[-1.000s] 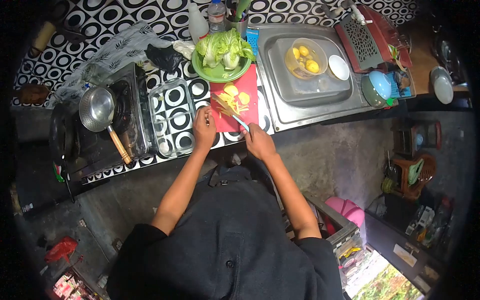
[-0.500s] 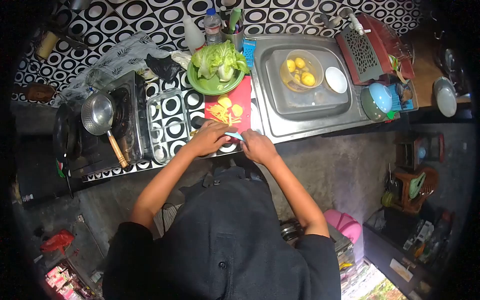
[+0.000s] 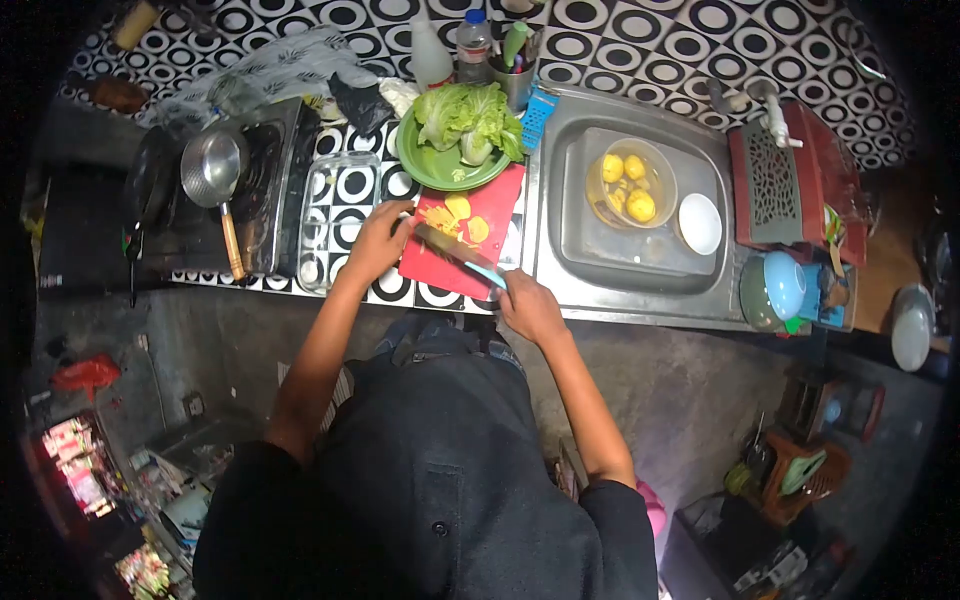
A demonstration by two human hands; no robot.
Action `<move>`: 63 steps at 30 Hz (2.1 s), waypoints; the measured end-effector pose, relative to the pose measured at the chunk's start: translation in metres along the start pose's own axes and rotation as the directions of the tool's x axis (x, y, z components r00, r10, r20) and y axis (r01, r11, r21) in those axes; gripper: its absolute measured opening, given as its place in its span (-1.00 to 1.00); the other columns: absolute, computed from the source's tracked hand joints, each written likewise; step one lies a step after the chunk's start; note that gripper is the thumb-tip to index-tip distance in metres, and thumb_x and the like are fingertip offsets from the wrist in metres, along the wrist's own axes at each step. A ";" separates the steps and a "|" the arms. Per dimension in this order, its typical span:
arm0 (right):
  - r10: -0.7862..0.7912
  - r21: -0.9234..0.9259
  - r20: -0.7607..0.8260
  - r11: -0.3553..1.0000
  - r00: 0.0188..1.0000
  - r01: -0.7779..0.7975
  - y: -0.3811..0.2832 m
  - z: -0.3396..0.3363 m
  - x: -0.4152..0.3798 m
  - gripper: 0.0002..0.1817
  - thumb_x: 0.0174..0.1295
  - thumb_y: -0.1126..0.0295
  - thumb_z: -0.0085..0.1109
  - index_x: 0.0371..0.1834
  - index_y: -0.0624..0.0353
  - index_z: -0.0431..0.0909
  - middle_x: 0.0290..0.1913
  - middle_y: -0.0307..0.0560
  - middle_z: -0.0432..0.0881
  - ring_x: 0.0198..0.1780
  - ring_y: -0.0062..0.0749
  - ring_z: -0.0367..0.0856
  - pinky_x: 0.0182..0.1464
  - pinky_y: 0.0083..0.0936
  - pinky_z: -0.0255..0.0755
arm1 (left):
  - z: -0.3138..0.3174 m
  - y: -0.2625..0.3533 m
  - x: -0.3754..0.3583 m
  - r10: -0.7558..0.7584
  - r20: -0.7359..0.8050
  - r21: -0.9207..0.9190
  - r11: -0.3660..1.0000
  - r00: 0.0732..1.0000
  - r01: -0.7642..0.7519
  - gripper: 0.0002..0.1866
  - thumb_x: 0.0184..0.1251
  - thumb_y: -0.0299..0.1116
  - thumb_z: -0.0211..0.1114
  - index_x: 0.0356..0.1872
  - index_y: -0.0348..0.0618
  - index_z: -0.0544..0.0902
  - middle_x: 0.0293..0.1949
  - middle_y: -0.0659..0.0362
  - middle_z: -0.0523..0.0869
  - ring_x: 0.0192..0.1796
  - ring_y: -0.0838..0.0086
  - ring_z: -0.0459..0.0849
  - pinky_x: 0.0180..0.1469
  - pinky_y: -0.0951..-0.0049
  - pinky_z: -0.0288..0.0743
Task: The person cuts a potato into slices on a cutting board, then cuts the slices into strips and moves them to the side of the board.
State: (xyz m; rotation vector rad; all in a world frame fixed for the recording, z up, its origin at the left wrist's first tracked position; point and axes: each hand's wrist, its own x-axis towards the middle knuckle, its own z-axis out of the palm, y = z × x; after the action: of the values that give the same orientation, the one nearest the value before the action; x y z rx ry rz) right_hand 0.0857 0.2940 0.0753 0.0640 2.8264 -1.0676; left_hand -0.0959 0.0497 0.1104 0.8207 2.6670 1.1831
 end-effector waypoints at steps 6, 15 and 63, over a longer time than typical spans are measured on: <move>0.055 0.075 -0.087 0.996 0.995 -0.048 0.030 -0.010 -0.019 -0.81 0.38 0.35 0.13 -0.11 0.26 0.52 -0.18 0.22 0.61 -0.12 0.27 0.62 -0.10 0.02 0.48 | 0.033 -0.013 -0.025 -0.089 -0.083 0.035 0.995 0.993 0.092 -0.71 0.31 -0.51 0.30 0.03 -0.37 0.66 0.01 -0.11 0.67 0.13 -0.05 0.63 0.20 0.13 0.52; 0.206 0.121 -0.239 0.976 0.949 -0.182 0.040 0.003 -0.039 -0.80 0.43 0.32 0.09 -0.10 0.25 0.54 -0.15 0.22 0.61 -0.11 0.28 0.61 -0.07 0.03 0.47 | 0.098 -0.002 0.008 0.128 0.117 0.229 0.962 0.985 -0.152 -0.58 0.16 -0.38 0.50 0.04 -0.29 0.68 -0.02 -0.01 0.61 0.13 0.06 0.53 0.21 0.11 0.43; 0.378 0.244 -0.352 0.920 0.856 -0.306 0.018 0.031 -0.054 -0.71 0.53 0.31 -0.01 0.07 0.33 0.49 -0.02 0.35 0.64 0.01 0.35 0.60 0.02 0.07 0.47 | 0.107 -0.007 0.079 0.238 0.697 0.249 0.804 0.676 -0.540 -0.72 0.30 -0.42 0.30 0.03 -0.02 0.66 0.06 -0.04 0.48 0.16 0.03 0.50 0.19 0.09 0.44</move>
State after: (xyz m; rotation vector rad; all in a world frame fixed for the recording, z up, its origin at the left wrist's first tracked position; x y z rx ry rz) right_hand 0.1441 0.2869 0.0476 0.8640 2.8658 -1.3390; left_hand -0.1326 0.1566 0.0403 1.6122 2.2065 0.1963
